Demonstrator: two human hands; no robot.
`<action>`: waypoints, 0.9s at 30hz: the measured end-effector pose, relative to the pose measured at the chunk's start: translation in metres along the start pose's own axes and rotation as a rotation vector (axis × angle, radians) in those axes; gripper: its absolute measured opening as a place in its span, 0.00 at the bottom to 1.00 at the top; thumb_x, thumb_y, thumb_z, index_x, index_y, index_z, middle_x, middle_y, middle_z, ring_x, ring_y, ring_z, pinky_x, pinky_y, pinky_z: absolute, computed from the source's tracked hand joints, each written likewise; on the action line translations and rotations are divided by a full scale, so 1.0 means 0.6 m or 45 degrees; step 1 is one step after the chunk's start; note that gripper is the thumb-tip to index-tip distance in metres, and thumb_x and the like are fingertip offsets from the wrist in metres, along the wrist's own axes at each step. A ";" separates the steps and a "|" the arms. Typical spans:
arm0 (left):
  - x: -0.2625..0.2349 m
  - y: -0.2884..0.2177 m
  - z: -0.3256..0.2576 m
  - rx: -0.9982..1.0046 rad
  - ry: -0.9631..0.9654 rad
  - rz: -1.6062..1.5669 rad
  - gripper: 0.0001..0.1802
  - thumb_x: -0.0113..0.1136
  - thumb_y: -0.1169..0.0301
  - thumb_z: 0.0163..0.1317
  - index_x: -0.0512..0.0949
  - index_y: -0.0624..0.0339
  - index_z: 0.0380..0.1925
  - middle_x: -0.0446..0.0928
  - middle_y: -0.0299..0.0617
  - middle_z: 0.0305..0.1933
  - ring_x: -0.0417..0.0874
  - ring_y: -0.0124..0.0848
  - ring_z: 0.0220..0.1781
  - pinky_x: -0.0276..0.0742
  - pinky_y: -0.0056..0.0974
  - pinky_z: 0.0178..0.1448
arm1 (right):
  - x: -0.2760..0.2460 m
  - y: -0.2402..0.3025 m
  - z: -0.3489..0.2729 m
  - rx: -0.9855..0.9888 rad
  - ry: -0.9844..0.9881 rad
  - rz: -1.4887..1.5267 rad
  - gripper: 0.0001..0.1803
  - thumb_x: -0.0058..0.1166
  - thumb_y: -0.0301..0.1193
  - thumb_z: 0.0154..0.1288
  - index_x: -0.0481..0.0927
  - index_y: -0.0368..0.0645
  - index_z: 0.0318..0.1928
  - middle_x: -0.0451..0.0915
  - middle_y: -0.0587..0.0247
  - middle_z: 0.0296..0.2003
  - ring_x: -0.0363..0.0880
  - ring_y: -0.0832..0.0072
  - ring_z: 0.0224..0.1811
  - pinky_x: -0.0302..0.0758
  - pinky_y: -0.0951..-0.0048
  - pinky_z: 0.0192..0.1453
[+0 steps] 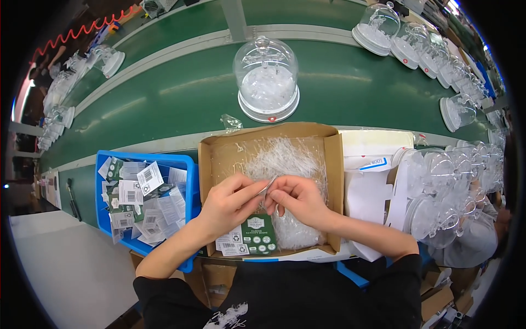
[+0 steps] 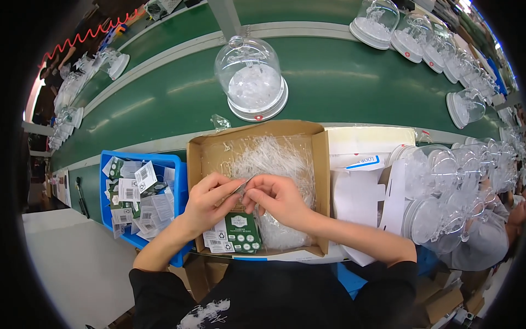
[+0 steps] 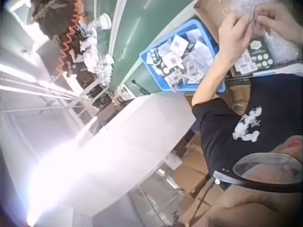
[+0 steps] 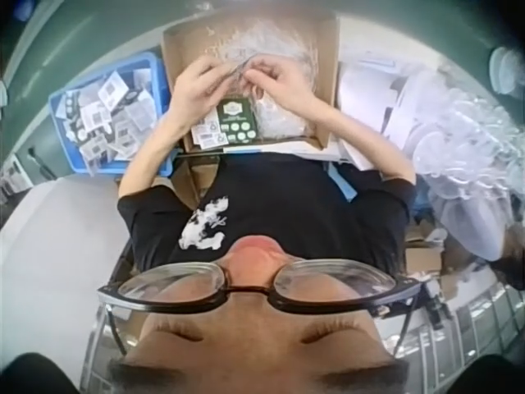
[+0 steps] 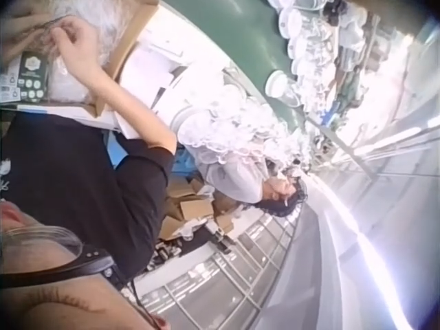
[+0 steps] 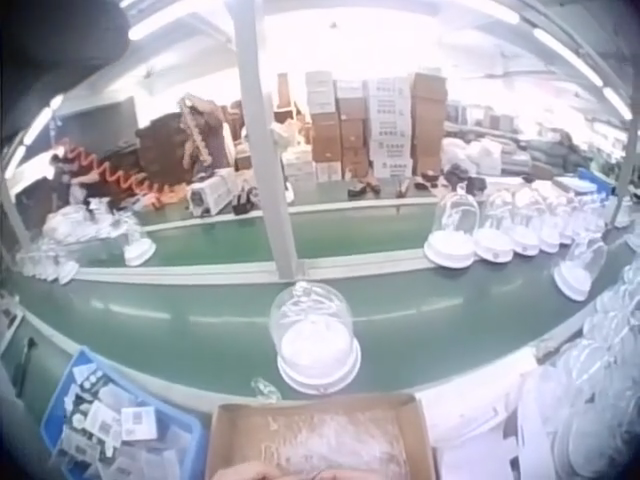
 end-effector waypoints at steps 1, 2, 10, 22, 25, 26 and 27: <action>0.001 -0.002 0.001 0.057 -0.013 0.056 0.19 0.63 0.80 0.53 0.80 0.59 0.47 0.75 0.39 0.32 0.78 0.32 0.31 0.75 0.33 0.32 | 0.000 0.000 0.001 0.059 0.032 0.091 0.06 0.46 0.24 0.70 0.75 0.35 0.40 0.82 0.61 0.32 0.82 0.78 0.33 0.74 0.82 0.30; 0.002 -0.003 0.002 0.056 -0.008 0.056 0.19 0.63 0.80 0.53 0.80 0.59 0.47 0.75 0.39 0.32 0.78 0.32 0.31 0.75 0.33 0.32 | -0.003 0.000 0.001 0.058 0.030 0.095 0.06 0.46 0.24 0.70 0.75 0.35 0.40 0.82 0.61 0.32 0.82 0.78 0.33 0.74 0.82 0.30; 0.004 -0.007 0.007 0.104 0.032 0.221 0.24 0.64 0.82 0.49 0.80 0.58 0.50 0.72 0.41 0.35 0.78 0.34 0.32 0.75 0.34 0.33 | -0.005 0.003 0.003 0.105 0.090 0.140 0.07 0.50 0.28 0.69 0.75 0.37 0.38 0.82 0.62 0.30 0.82 0.79 0.29 0.73 0.83 0.28; 0.006 -0.015 0.008 0.167 0.082 0.453 0.26 0.63 0.84 0.46 0.79 0.57 0.50 0.72 0.40 0.35 0.78 0.35 0.34 0.75 0.36 0.35 | -0.019 -0.018 0.009 0.325 0.176 0.412 0.08 0.50 0.32 0.70 0.75 0.39 0.40 0.82 0.60 0.33 0.81 0.78 0.28 0.74 0.79 0.28; 0.009 -0.016 0.006 0.223 0.066 0.426 0.28 0.65 0.82 0.46 0.77 0.60 0.52 0.74 0.42 0.38 0.78 0.37 0.37 0.76 0.37 0.38 | -0.019 -0.023 0.013 0.323 0.109 0.545 0.08 0.51 0.32 0.70 0.72 0.41 0.42 0.82 0.60 0.34 0.81 0.78 0.28 0.74 0.80 0.28; 0.010 -0.020 0.006 0.226 0.068 0.426 0.28 0.65 0.82 0.46 0.77 0.60 0.52 0.74 0.42 0.38 0.78 0.37 0.37 0.76 0.37 0.38 | -0.022 -0.024 0.014 0.320 0.108 0.546 0.08 0.51 0.32 0.70 0.72 0.41 0.42 0.82 0.60 0.34 0.81 0.78 0.28 0.74 0.80 0.28; 0.012 -0.026 0.007 0.208 0.083 0.344 0.28 0.65 0.80 0.46 0.76 0.64 0.52 0.75 0.43 0.40 0.79 0.39 0.38 0.77 0.38 0.41 | -0.026 -0.025 0.016 0.312 0.139 0.609 0.07 0.52 0.32 0.70 0.70 0.43 0.41 0.82 0.60 0.34 0.81 0.78 0.29 0.74 0.81 0.28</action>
Point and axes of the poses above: each hand's wrist, its own z-axis towards the middle knuckle, its own x-axis out of the palm, y = z × x, the point moved 2 cm from there along z, towards the middle knuckle
